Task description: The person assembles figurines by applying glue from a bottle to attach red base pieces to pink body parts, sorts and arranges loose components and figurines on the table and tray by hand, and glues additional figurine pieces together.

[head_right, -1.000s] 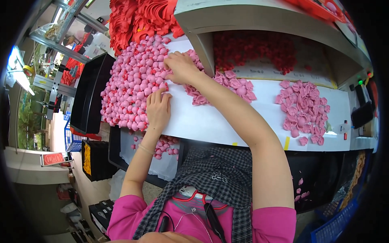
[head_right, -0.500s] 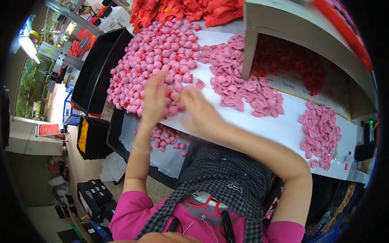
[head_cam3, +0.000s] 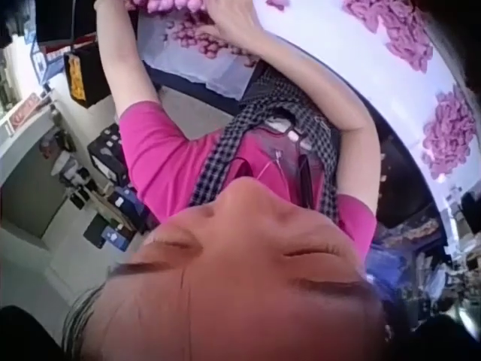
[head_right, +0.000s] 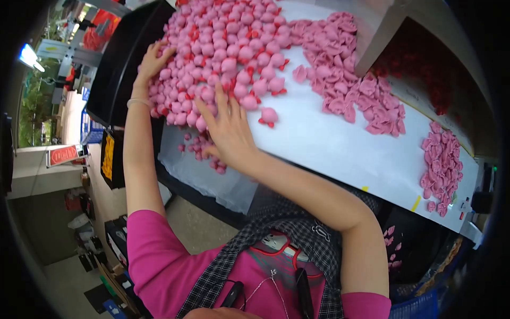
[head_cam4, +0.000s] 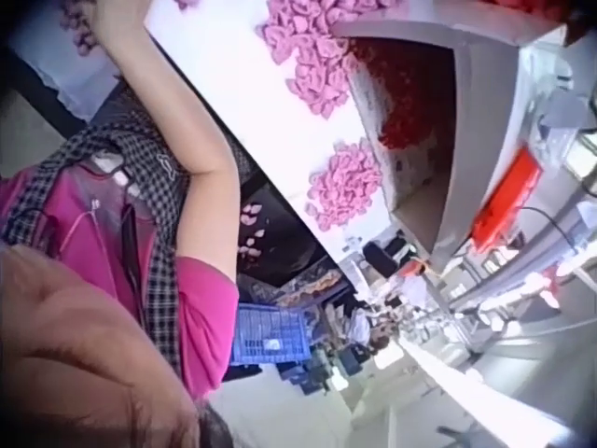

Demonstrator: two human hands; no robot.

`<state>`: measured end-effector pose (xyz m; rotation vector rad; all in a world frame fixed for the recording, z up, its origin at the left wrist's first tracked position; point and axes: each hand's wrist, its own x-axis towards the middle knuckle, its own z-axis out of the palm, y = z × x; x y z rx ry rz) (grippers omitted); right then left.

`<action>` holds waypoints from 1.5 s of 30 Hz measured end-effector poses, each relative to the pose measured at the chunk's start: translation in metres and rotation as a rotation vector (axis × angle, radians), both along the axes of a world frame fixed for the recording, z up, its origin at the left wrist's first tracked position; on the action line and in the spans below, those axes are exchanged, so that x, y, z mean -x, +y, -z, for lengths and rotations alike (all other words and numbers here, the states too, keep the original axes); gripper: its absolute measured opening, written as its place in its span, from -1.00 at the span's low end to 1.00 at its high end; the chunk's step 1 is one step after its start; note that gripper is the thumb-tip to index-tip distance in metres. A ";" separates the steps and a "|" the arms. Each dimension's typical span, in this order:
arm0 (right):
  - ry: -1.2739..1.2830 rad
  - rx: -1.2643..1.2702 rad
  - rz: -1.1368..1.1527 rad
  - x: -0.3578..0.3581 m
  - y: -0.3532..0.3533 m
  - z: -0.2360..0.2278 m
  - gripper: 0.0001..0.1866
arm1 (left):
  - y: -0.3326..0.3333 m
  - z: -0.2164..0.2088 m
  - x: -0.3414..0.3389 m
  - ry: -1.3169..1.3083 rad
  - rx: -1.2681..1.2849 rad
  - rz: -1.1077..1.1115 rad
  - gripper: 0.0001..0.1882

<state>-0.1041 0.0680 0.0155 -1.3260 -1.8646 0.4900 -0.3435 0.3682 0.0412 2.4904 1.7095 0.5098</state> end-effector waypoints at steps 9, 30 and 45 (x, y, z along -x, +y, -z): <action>0.134 -0.211 -0.138 0.037 0.086 0.019 0.03 | -0.084 0.009 0.039 -0.339 -0.035 0.204 -0.69; -0.160 -0.289 -0.533 0.081 0.046 0.021 -0.68 | -0.224 0.022 0.064 -0.430 0.104 -0.211 -0.76; 0.040 -0.332 -0.092 -0.025 0.140 -0.051 -0.64 | 0.200 0.002 -0.112 -0.162 -0.043 0.271 -0.59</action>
